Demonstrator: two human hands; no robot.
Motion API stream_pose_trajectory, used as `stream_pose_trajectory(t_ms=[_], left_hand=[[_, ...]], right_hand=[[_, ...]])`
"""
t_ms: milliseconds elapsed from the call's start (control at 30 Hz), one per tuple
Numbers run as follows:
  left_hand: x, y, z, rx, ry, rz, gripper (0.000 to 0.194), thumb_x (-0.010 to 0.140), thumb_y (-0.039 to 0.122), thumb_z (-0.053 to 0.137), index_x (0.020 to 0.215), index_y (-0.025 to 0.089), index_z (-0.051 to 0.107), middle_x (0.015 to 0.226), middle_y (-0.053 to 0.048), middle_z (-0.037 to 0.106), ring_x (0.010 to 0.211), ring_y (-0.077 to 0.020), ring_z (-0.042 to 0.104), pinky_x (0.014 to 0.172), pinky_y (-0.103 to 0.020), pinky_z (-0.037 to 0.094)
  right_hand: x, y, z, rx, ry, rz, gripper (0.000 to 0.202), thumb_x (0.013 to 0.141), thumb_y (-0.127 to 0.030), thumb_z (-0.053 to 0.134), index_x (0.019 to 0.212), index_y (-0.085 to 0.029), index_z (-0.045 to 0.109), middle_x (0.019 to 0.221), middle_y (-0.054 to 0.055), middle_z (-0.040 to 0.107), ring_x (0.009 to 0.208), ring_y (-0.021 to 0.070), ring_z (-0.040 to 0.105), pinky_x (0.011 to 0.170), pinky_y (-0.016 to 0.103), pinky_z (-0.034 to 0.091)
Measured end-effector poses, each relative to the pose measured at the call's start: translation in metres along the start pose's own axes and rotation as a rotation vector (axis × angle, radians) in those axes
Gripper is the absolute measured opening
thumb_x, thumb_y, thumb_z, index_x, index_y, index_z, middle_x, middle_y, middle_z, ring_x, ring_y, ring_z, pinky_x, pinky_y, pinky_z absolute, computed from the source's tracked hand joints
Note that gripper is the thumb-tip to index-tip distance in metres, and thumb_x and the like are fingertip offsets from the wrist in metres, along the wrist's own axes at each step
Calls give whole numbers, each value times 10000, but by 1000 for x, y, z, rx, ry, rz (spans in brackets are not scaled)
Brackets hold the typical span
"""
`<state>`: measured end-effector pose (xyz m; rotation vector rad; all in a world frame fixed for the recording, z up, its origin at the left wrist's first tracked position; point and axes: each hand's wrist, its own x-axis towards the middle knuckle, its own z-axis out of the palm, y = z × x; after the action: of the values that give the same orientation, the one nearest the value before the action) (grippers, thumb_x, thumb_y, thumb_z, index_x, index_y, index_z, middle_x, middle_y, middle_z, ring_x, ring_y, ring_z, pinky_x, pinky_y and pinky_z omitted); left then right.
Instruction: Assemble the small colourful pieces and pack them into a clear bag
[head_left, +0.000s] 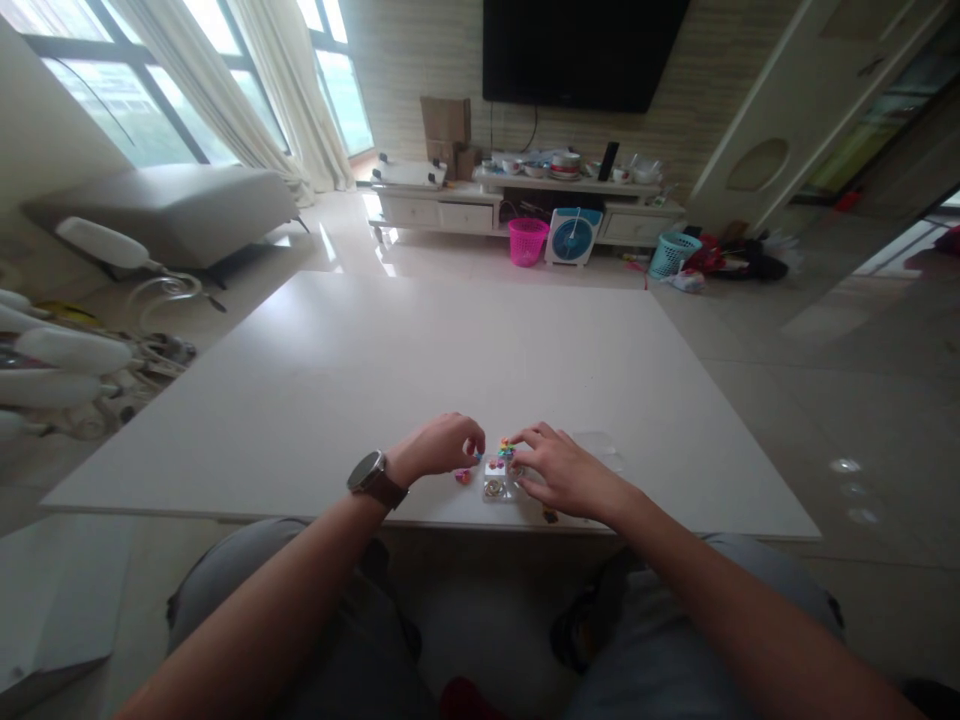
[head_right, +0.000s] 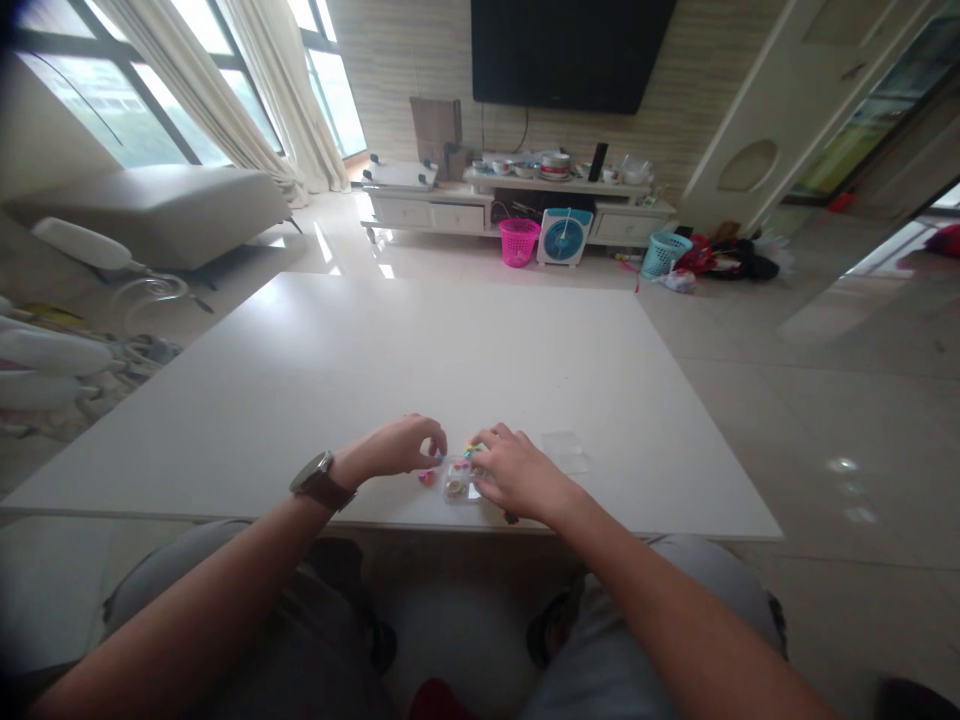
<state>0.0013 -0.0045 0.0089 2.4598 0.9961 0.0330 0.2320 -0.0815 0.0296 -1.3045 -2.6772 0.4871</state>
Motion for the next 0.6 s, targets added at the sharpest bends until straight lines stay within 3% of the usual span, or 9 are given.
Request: stream_pose_trajectory(t_ms=[67,300,600], left_hand=[[1,5,3,-19,51,14,143,773,202,632,847,234,750,844,7,730,779,-146,635,766,-251,456],[7,21,23,-5,56,33,158,806,215,612,887,232,747,835,-16,735,774,-167,652,710,-254,459],[0,16,13,3,53,4,174,849,327,624,923,243,757,832,-25,744,762,-171,659,698,-262,464]], right_hand=[[0,0,0,2,-2,8,194,928,-277,592,1075,-228,709,1283,96,608,1192,268,478,986,438,430],[6,2,7,-12,-20,23,201,938,-275,576,1084,-219,701,1279,99,602,1194,266,473,990,438,430],[16,4,15,-6,-51,12,222,946,-284,568,1106,-209,701,1255,103,611,1174,259,478,985,423,429]])
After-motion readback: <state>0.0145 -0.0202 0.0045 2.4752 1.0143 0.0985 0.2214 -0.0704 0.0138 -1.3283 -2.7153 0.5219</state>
